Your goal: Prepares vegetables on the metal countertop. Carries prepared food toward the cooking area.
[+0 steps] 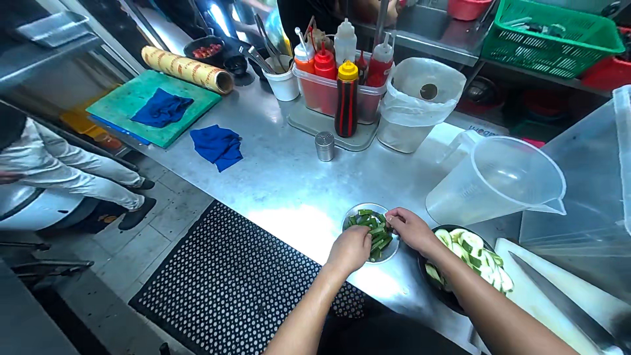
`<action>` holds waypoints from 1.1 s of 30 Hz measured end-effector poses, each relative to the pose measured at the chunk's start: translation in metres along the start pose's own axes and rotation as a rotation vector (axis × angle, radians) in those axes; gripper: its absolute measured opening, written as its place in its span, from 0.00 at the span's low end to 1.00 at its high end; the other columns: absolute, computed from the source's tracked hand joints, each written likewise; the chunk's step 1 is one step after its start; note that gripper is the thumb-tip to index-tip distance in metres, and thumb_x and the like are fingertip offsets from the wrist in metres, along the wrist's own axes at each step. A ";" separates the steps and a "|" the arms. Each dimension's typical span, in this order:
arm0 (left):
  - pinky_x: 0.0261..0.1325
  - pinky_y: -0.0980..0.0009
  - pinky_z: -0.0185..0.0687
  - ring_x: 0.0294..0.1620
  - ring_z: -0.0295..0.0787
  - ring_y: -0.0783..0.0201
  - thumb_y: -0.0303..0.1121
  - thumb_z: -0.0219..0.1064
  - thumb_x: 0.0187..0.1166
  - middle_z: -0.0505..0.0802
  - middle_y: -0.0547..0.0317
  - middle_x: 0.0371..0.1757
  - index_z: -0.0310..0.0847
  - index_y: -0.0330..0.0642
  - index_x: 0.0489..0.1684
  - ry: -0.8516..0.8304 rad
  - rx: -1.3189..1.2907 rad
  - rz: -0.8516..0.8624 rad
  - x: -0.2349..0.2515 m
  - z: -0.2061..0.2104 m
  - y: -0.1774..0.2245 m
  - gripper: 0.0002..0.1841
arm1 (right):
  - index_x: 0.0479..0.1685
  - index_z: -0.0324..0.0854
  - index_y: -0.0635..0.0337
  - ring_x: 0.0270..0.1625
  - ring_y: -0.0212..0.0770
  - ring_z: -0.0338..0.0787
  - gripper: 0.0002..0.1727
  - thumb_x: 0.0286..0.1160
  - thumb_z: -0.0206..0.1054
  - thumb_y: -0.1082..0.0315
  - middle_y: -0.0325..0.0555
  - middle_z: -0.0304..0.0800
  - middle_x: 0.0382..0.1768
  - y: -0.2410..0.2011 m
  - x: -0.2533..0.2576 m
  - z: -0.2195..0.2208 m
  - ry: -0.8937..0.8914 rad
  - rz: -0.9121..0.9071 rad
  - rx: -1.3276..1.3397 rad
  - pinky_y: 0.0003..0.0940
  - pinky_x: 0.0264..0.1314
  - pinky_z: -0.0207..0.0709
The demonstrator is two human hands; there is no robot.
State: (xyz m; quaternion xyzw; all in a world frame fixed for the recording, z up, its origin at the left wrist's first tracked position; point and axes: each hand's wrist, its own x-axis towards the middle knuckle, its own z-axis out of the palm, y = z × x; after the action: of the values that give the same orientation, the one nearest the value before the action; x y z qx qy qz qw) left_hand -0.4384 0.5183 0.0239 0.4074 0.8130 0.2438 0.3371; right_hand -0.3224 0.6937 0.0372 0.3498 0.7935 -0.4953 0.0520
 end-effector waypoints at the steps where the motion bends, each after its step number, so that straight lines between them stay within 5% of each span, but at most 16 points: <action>1: 0.73 0.50 0.81 0.68 0.87 0.56 0.43 0.49 0.91 0.91 0.53 0.63 0.87 0.46 0.66 0.010 0.022 0.011 -0.001 0.000 0.002 0.21 | 0.64 0.84 0.51 0.48 0.41 0.92 0.17 0.90 0.58 0.53 0.44 0.92 0.52 -0.007 -0.005 -0.003 -0.078 -0.092 -0.108 0.46 0.54 0.87; 4: 0.67 0.51 0.84 0.65 0.88 0.55 0.42 0.46 0.90 0.91 0.52 0.58 0.86 0.44 0.62 0.033 0.150 0.053 -0.009 0.006 0.006 0.22 | 0.65 0.85 0.52 0.64 0.43 0.88 0.20 0.89 0.52 0.58 0.45 0.90 0.60 -0.013 -0.018 0.006 -0.201 -0.360 -0.554 0.47 0.71 0.81; 8: 0.66 0.53 0.85 0.65 0.89 0.53 0.44 0.42 0.94 0.90 0.49 0.59 0.81 0.40 0.62 -0.014 0.287 0.085 -0.023 0.006 0.018 0.23 | 0.53 0.87 0.56 0.55 0.45 0.90 0.17 0.82 0.52 0.62 0.46 0.89 0.45 0.000 -0.027 0.021 -0.097 -0.570 -0.706 0.45 0.58 0.85; 14: 0.61 0.57 0.87 0.58 0.90 0.54 0.40 0.45 0.93 0.91 0.51 0.51 0.82 0.40 0.55 0.046 0.290 0.166 -0.038 0.013 0.020 0.19 | 0.40 0.84 0.58 0.49 0.46 0.91 0.16 0.81 0.51 0.60 0.47 0.89 0.40 0.015 -0.034 0.030 -0.065 -0.595 -0.597 0.46 0.50 0.85; 20: 0.64 0.58 0.86 0.60 0.90 0.54 0.35 0.46 0.91 0.91 0.50 0.54 0.83 0.39 0.56 0.125 0.208 0.182 -0.043 0.032 0.015 0.18 | 0.48 0.87 0.60 0.57 0.48 0.91 0.21 0.82 0.48 0.60 0.52 0.92 0.49 0.016 -0.047 0.039 -0.100 -0.367 -0.364 0.50 0.60 0.82; 23: 0.64 0.57 0.87 0.61 0.91 0.53 0.31 0.48 0.88 0.92 0.49 0.55 0.84 0.39 0.56 0.158 0.217 0.178 -0.047 0.038 0.016 0.16 | 0.47 0.87 0.60 0.53 0.44 0.88 0.21 0.81 0.47 0.60 0.50 0.90 0.45 0.015 -0.054 0.046 -0.082 -0.244 -0.187 0.46 0.60 0.79; 28: 0.58 0.58 0.89 0.55 0.92 0.53 0.31 0.50 0.87 0.92 0.50 0.48 0.85 0.38 0.50 0.305 0.182 0.180 -0.053 0.054 0.015 0.15 | 0.42 0.86 0.56 0.42 0.34 0.86 0.20 0.82 0.46 0.62 0.40 0.86 0.35 0.012 -0.064 0.051 -0.066 -0.129 0.053 0.38 0.50 0.78; 33: 0.61 0.57 0.89 0.55 0.93 0.53 0.34 0.51 0.90 0.93 0.48 0.48 0.85 0.34 0.55 0.468 -0.046 0.119 -0.052 0.058 0.024 0.17 | 0.41 0.80 0.54 0.24 0.30 0.74 0.17 0.85 0.44 0.61 0.35 0.78 0.27 0.004 -0.061 0.059 -0.051 -0.038 0.452 0.29 0.27 0.68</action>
State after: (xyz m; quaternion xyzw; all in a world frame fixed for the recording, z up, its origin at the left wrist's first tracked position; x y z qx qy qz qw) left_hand -0.3602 0.4958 0.0198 0.3793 0.8376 0.3697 0.1338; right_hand -0.2899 0.6157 0.0308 0.3249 0.6670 -0.6702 -0.0170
